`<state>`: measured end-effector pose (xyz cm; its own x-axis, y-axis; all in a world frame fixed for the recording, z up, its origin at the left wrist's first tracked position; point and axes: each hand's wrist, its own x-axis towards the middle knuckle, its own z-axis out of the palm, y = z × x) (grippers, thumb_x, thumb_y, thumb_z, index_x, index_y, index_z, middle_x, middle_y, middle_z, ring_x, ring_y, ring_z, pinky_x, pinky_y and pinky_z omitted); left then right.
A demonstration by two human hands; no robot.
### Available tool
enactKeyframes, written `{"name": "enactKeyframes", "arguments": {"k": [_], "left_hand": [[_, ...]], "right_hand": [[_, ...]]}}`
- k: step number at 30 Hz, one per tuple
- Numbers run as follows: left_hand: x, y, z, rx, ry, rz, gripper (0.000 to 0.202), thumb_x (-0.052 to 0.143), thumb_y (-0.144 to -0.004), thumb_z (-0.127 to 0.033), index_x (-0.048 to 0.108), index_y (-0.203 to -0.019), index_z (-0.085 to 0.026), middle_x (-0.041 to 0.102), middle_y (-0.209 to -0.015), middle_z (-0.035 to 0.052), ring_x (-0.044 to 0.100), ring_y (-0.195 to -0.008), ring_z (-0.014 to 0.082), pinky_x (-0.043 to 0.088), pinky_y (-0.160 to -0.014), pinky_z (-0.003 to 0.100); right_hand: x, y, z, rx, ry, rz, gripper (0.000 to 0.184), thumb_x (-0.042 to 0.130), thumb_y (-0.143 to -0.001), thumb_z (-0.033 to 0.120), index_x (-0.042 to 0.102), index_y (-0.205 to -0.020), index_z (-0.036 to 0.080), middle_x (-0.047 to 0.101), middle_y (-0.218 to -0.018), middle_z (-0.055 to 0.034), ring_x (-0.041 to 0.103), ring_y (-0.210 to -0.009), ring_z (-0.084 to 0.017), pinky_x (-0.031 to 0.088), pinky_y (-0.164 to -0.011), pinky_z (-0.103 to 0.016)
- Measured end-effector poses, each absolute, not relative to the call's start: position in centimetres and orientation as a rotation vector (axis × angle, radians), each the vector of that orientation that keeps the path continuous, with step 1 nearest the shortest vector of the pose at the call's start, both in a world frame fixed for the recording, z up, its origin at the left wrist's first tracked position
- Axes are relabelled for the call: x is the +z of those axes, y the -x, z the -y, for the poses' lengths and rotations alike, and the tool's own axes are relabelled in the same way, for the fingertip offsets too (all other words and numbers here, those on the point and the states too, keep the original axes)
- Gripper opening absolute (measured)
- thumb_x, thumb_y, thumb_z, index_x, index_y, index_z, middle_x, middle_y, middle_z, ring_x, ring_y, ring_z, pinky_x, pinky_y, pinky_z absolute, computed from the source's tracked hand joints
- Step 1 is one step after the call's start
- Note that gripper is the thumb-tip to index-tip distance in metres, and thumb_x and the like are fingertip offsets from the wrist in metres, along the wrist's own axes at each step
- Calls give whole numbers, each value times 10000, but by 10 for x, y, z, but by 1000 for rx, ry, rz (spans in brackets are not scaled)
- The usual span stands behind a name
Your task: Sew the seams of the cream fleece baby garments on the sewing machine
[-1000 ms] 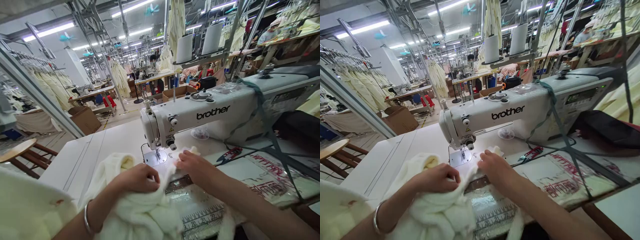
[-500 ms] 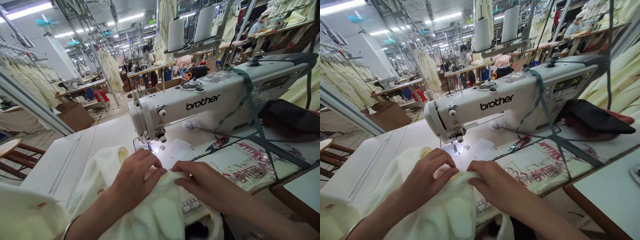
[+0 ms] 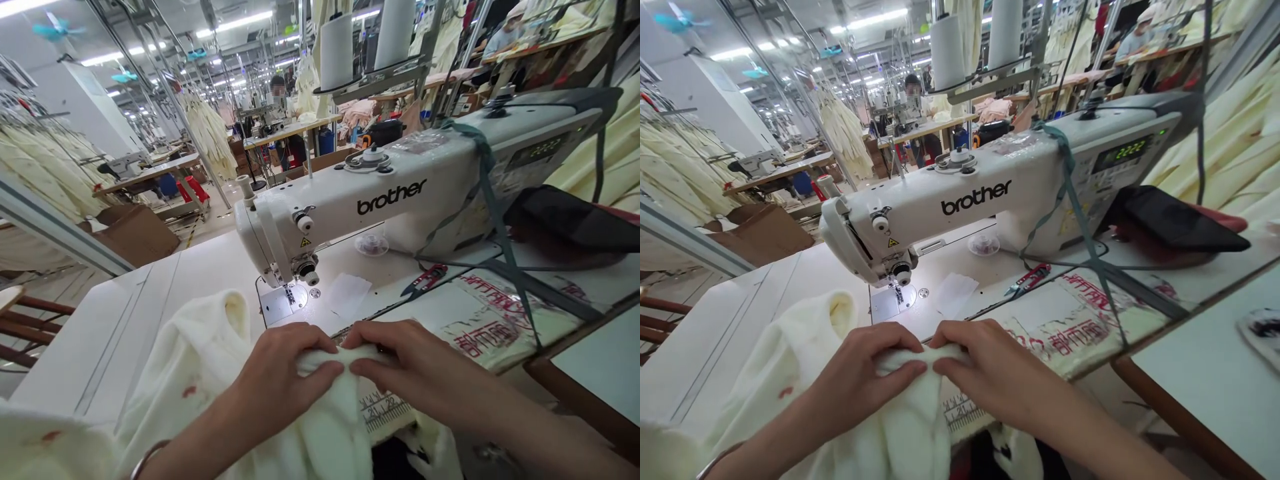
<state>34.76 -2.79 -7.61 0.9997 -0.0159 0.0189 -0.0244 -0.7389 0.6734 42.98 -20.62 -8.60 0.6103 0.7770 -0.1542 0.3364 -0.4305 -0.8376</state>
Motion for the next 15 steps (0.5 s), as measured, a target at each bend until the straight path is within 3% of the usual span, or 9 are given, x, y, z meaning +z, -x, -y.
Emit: {"name": "enactKeyframes", "arguments": {"k": [4, 8, 15], "left_hand": [[-74, -352, 25, 44, -2378, 168, 58, 606, -790, -248, 637, -822, -211, 649, -957, -12, 593, -867, 111, 426, -794, 231], [-71, -357, 24, -171, -2337, 75, 121, 565, -829, -312, 605, -823, -198, 644, -743, -41, 545, -658, 86, 402, -642, 217], [-67, -361, 16, -275, -2300, -123, 129, 554, -793, -290, 646, -801, -200, 656, -763, -34, 566, -722, 105, 392, -656, 212]], "right_hand": [[-84, -431, 205, 648, 2026, 877, 203, 531, -774, 102, 666, -859, 228, 569, -667, 56, 472, -575, -99, 330, -526, -184], [-84, -432, 206, 654, 2049, 845, 191, 543, -788, 112, 677, -849, 233, 551, -625, 55, 482, -577, -104, 331, -522, -184], [-94, -442, 191, 706, 2013, 832, 125, 570, -785, 122, 656, -788, 211, 553, -557, 60, 501, -523, -100, 334, -498, -183]]}}
